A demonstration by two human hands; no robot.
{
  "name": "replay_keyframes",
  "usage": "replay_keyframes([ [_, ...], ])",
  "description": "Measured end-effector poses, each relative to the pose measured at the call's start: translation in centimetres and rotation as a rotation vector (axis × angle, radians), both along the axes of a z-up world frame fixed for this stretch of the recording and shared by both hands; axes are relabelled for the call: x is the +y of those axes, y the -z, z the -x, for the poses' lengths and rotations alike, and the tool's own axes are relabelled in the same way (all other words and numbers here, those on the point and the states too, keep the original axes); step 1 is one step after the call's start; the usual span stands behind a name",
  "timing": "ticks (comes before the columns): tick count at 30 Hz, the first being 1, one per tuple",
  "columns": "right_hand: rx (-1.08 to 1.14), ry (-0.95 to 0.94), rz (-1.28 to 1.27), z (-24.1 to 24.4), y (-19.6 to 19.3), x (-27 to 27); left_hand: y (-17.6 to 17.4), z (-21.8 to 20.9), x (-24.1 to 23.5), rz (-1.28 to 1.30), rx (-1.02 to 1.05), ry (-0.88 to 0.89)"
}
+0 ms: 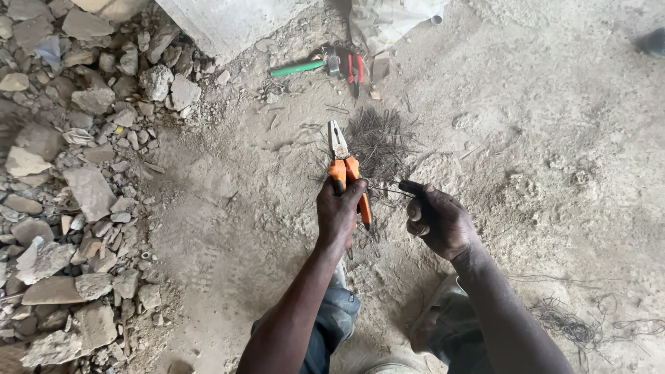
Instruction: The person picks up thin wire pieces from a pile on the ground, bends them by hand, and cuts them into smaller segments using orange-handled pliers. The cut pieces are dropped back onto the pile.
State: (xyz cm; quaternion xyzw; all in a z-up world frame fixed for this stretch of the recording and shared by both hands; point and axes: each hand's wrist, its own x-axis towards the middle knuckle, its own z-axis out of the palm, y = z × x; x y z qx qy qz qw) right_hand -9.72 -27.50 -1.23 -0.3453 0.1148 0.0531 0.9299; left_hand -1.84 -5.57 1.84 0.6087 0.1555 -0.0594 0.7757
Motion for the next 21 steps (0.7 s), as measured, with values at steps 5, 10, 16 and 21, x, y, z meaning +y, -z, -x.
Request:
replay_keyframes([
  [5, 0.008, -0.046, 0.013, 0.2, -0.9, 0.4, -3.0, 0.6, -0.3, 0.009, -0.008, 0.014],
  [10, 0.017, -0.077, 0.02, 0.2, -0.5, 0.5, -2.3, 0.7, -0.2, -0.021, -0.023, 0.011],
  [16, 0.025, -0.085, 0.047, 0.1, -0.6, 0.5, -0.5, 0.2, -0.1, 0.003, -0.018, 0.006],
  [21, 0.024, -0.092, 0.025, -0.1, 0.3, -0.3, 1.3, -0.1, 0.2, 0.027, -0.024, -0.01],
])
